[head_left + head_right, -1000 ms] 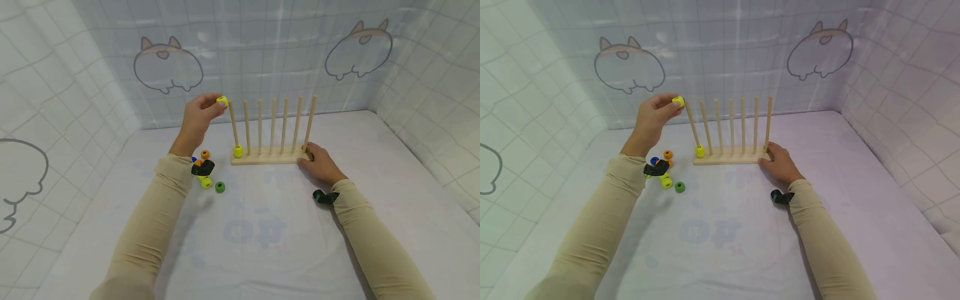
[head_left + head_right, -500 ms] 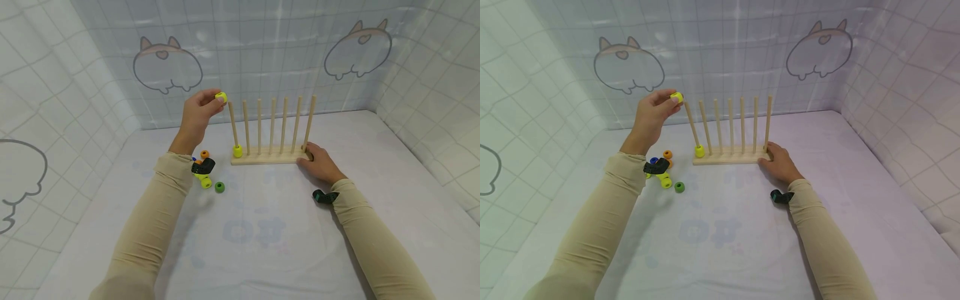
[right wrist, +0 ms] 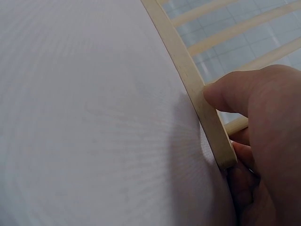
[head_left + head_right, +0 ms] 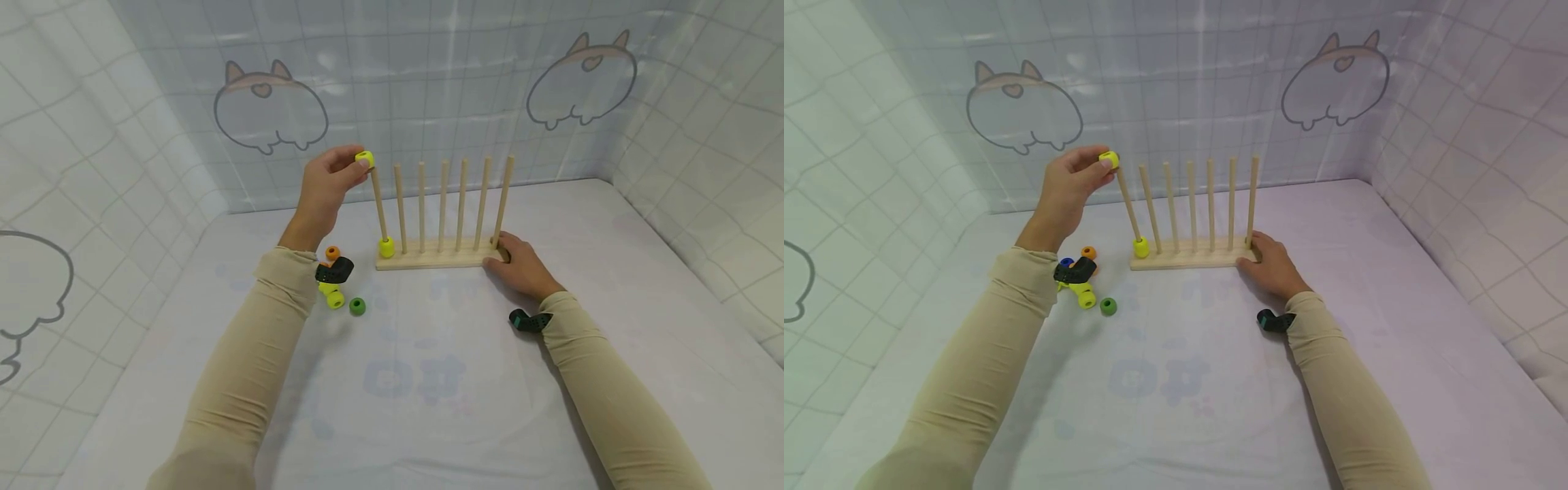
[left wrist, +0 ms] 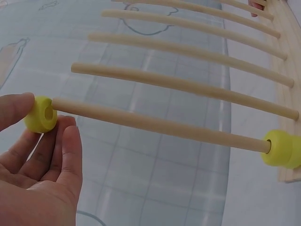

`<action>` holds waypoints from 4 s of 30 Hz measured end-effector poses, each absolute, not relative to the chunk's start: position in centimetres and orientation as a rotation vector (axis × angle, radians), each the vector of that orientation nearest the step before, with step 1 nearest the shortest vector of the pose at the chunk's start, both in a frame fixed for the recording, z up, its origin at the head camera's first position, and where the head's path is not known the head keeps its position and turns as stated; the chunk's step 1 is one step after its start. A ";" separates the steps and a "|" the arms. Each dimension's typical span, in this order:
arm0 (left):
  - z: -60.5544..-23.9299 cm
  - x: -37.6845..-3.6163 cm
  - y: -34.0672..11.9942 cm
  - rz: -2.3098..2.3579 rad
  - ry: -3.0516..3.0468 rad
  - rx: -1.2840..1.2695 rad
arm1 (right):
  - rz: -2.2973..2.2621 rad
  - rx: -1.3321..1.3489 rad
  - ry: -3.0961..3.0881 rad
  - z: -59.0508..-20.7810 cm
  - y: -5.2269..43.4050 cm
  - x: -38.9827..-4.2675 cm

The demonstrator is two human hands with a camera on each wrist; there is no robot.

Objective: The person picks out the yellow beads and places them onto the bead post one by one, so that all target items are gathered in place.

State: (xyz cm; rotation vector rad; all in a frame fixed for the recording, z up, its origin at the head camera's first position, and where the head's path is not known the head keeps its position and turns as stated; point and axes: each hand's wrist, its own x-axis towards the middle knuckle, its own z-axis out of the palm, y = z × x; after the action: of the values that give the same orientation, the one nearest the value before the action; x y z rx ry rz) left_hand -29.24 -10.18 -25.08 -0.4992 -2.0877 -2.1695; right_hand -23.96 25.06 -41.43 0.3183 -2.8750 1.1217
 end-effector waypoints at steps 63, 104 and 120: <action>-26.6 -28.6 -11.5 -2.179 -2.127 -0.526 | 1.146 0.302 -2.889 -41.2 24.8 -23.9; -35.5 -23.3 -22.2 -2.248 -2.063 0.108 | 1.141 0.340 -2.850 -41.1 25.0 -23.8; -37.1 -22.5 -24.7 -2.124 -2.150 0.208 | 1.130 0.318 -2.867 -40.9 24.8 -23.7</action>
State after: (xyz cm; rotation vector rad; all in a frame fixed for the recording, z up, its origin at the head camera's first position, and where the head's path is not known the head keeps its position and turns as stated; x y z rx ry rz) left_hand -22.54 -24.68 -37.14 0.2083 -2.1498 -2.1245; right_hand -23.66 24.81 -40.89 0.3177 -2.8669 1.1303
